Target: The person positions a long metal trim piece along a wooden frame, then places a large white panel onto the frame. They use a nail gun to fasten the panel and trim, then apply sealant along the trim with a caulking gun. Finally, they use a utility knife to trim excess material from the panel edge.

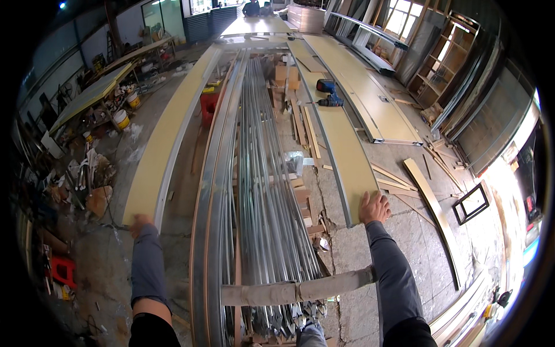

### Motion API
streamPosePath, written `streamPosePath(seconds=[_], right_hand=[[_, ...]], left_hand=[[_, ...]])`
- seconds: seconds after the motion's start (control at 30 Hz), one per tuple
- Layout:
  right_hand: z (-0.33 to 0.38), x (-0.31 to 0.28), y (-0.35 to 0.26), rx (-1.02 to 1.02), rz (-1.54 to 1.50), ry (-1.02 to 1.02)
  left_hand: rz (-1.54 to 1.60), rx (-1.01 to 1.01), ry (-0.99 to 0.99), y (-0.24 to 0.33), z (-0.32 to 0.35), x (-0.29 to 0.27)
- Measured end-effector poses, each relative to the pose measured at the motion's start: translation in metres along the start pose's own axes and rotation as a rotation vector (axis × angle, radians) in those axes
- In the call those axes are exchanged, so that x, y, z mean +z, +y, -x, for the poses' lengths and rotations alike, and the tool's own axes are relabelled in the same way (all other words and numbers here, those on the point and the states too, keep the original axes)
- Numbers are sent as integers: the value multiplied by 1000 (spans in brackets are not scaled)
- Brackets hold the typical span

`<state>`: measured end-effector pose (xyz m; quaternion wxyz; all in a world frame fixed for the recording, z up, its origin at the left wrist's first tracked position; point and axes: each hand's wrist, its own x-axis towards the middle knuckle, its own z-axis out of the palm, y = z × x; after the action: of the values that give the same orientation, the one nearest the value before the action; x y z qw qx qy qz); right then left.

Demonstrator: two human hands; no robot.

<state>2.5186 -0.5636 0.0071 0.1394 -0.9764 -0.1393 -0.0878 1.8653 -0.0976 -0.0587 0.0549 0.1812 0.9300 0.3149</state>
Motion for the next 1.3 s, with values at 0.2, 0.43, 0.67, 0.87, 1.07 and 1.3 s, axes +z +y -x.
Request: streamPosePath(seconds=[0.2, 0.43, 0.67, 0.87, 1.07, 1.3], right_hand=[[0, 20, 12, -148, -156, 336], [-10, 40, 30, -228, -419, 414], [-3, 40, 25, -259, -623, 430], [28, 31, 9, -384, -730, 358], [28, 36, -2, -260, -848, 362], [15, 29, -7, -61, -754, 341]], left_hand=[[335, -9, -289, -9, -5, -16], [698, 27, -365, -16, 17, -39], [1099, 109, -421, -28, -29, 0], [1123, 13, -447, -24, -35, 9], [1030, -49, -405, -10, -21, 0], [1194, -197, -506, -2, -48, 29]])
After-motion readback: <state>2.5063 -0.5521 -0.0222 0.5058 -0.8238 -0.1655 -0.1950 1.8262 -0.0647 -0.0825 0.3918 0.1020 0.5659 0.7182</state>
